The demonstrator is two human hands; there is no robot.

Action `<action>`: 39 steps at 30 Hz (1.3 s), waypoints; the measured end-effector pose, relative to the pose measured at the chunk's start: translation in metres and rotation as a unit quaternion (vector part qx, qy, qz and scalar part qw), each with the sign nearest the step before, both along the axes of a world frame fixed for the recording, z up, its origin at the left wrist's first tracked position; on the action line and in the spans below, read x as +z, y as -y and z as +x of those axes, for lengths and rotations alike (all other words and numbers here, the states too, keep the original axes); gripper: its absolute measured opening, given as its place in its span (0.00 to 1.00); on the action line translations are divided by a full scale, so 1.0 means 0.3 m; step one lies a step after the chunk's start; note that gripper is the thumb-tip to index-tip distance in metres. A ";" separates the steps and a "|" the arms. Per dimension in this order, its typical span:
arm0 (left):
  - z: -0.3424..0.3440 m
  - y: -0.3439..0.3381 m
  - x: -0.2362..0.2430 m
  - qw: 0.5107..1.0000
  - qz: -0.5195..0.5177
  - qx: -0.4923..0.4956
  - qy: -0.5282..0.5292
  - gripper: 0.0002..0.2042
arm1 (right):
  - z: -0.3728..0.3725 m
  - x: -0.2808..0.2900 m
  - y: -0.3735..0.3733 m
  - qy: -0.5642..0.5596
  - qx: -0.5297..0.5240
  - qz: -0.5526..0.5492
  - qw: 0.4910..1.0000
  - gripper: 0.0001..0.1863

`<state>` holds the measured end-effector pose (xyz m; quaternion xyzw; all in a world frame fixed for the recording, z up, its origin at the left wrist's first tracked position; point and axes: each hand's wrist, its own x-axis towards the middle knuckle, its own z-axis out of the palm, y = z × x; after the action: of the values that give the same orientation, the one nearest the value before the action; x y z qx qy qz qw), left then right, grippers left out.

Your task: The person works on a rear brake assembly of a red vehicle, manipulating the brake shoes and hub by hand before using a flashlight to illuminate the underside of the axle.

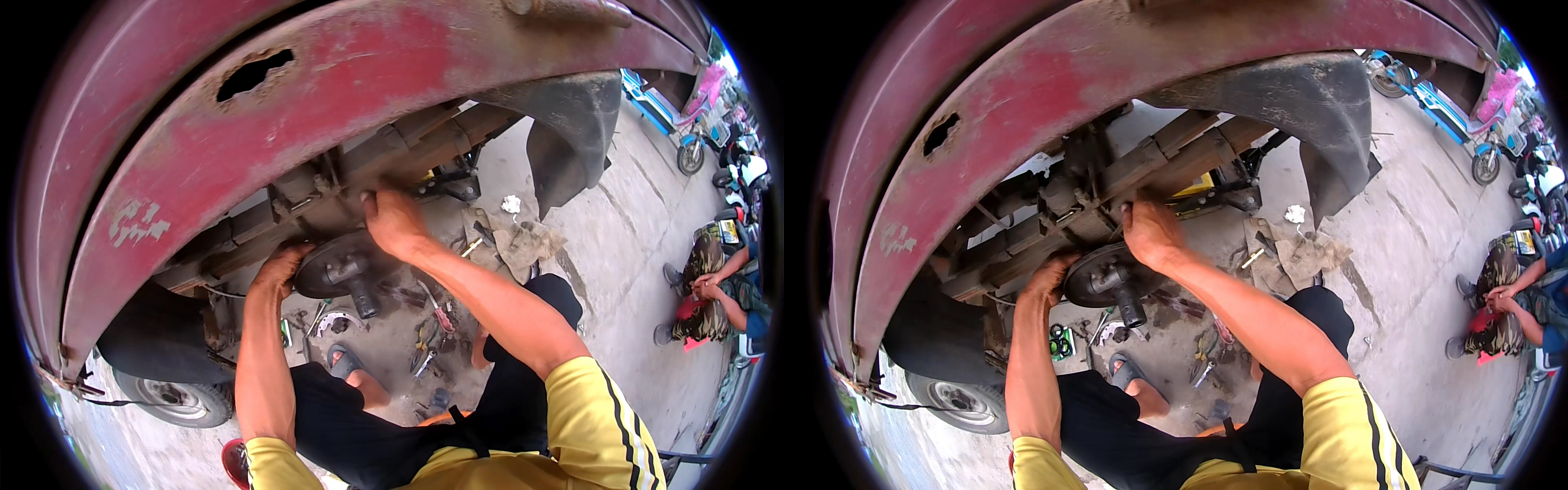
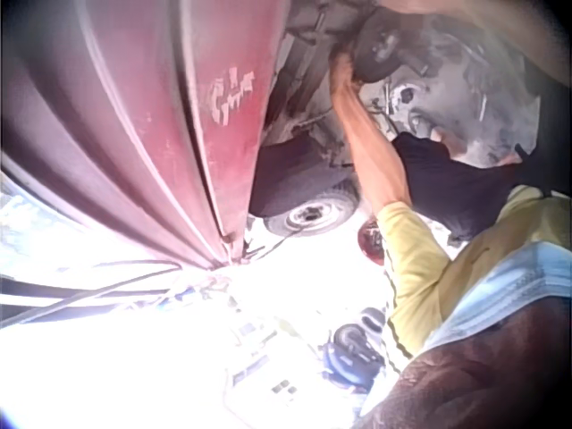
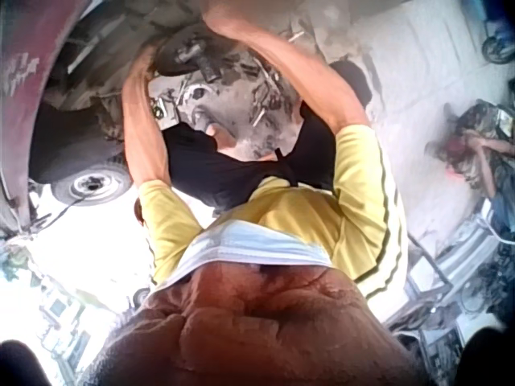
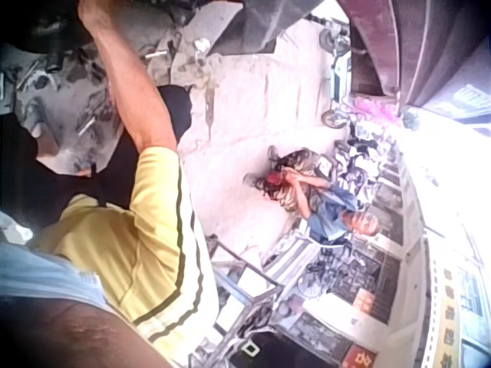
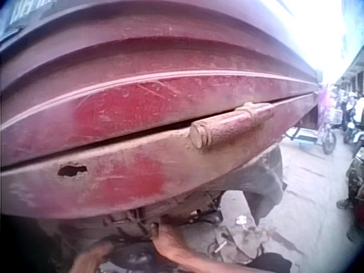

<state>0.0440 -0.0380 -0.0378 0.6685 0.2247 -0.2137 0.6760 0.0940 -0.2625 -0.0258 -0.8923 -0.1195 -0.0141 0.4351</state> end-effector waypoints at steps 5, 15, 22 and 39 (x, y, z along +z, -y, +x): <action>0.011 0.031 0.032 1.000 0.016 -0.018 -0.013 0.14 | 0.044 -0.065 0.012 0.038 -0.019 0.011 0.999 0.18; 0.037 -0.024 -0.013 0.999 -0.016 -0.039 -0.021 0.14 | 0.009 0.069 0.189 0.084 -0.036 0.011 0.996 0.16; 0.053 -0.007 0.005 0.992 0.100 -0.067 0.036 0.14 | -0.154 0.039 0.331 -0.142 0.250 -0.025 0.957 0.14; 0.043 -0.015 -0.005 0.995 -0.027 -0.084 0.048 0.15 | -0.291 -0.120 0.193 -0.197 0.236 0.022 0.951 0.25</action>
<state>0.0571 -0.0334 -0.0393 0.6756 0.1290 -0.2434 0.6838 0.0067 -0.3205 -0.0618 -0.8139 -0.2382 0.2628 0.4602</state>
